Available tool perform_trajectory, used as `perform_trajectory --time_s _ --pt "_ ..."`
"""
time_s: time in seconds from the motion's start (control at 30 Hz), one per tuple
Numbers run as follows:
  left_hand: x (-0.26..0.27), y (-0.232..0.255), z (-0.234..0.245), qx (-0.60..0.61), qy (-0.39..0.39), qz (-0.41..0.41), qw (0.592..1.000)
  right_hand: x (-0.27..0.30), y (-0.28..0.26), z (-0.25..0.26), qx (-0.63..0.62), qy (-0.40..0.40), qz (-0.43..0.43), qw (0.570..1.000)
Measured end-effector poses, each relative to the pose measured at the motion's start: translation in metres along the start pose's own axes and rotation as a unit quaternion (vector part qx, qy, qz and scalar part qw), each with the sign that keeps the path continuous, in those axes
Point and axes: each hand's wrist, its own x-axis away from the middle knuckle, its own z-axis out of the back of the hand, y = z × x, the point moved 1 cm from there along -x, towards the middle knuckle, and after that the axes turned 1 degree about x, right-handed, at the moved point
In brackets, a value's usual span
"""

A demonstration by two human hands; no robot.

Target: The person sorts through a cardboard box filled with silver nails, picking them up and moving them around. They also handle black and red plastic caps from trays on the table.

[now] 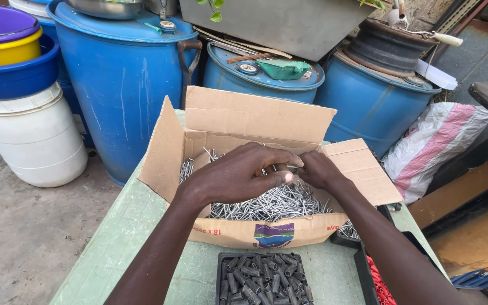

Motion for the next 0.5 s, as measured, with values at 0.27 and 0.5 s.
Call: perform_trajectory --time_s 0.27,0.5 --pt "0.002 0.010 -0.004 -0.009 -0.007 0.010 1.000 0.022 0.006 0.032 -0.039 0.116 -0.013 0.992" --pt "0.001 0.009 -0.003 -0.014 0.002 0.006 1.000 0.046 -0.002 0.042 -0.688 0.112 -0.083 0.712"
